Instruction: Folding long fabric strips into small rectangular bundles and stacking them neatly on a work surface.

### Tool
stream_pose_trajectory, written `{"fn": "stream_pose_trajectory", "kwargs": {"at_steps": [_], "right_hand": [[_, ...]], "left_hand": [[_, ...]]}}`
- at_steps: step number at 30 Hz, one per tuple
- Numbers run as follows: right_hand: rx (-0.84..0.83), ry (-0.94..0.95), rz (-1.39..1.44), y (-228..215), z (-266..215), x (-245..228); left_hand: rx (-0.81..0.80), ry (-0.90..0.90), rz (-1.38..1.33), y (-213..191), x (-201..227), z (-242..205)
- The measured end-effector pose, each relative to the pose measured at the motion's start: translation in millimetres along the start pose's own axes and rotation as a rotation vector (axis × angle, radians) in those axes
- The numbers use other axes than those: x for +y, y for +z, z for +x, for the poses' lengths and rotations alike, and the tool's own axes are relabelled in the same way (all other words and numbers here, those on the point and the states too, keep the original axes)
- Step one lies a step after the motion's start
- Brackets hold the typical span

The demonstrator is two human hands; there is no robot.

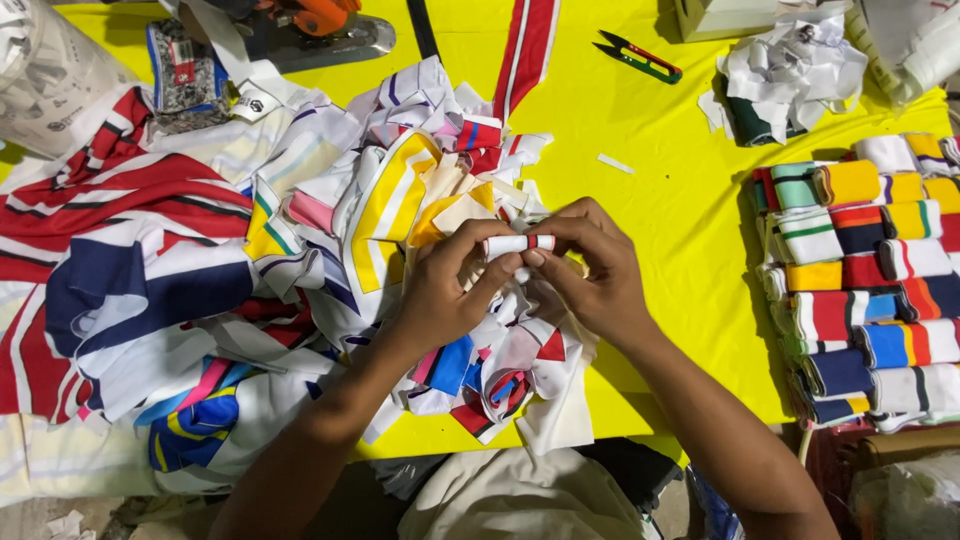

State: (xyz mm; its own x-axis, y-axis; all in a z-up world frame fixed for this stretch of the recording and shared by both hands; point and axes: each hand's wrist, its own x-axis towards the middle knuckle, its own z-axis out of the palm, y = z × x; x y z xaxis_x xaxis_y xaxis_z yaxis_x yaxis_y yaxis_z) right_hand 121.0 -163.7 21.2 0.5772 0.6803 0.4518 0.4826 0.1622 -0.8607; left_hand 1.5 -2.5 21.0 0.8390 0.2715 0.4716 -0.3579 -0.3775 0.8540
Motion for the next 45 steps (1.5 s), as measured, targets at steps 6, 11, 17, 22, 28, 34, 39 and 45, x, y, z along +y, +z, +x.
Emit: {"fn": "stream_pose_trajectory", "kwargs": {"at_steps": [6,11,17,22,28,34,39,45], "right_hand": [[-0.092,0.098,0.105,-17.9,4.1,-30.4],[-0.060,-0.036,-0.094,-36.3,-0.8,-51.9],[-0.018,-0.117,-0.209,-69.6,-26.1,-67.8],[0.080,-0.084,-0.350,-109.8,-55.6,-56.8],[0.308,0.101,-0.514,-171.8,-102.1,-41.3],[0.229,0.187,-0.707,-225.2,-120.3,-64.1],[0.233,0.394,-0.801,-252.6,-125.4,-58.5],[0.175,0.426,-0.914,-277.2,-139.1,-38.9]], "left_hand": [[-0.081,-0.064,-0.204,1.7,-0.5,-0.3],[-0.226,-0.244,-0.530,2.0,4.6,8.1],[-0.286,-0.263,-0.587,38.1,15.7,21.5],[-0.360,-0.174,-0.513,97.7,24.5,42.8],[-0.381,0.026,-0.400,176.4,23.6,73.6],[-0.449,0.137,-0.281,256.5,13.3,95.4],[-0.431,0.105,-0.249,319.0,-6.8,96.4],[-0.440,0.200,-0.004,363.6,-21.8,95.1]]}}
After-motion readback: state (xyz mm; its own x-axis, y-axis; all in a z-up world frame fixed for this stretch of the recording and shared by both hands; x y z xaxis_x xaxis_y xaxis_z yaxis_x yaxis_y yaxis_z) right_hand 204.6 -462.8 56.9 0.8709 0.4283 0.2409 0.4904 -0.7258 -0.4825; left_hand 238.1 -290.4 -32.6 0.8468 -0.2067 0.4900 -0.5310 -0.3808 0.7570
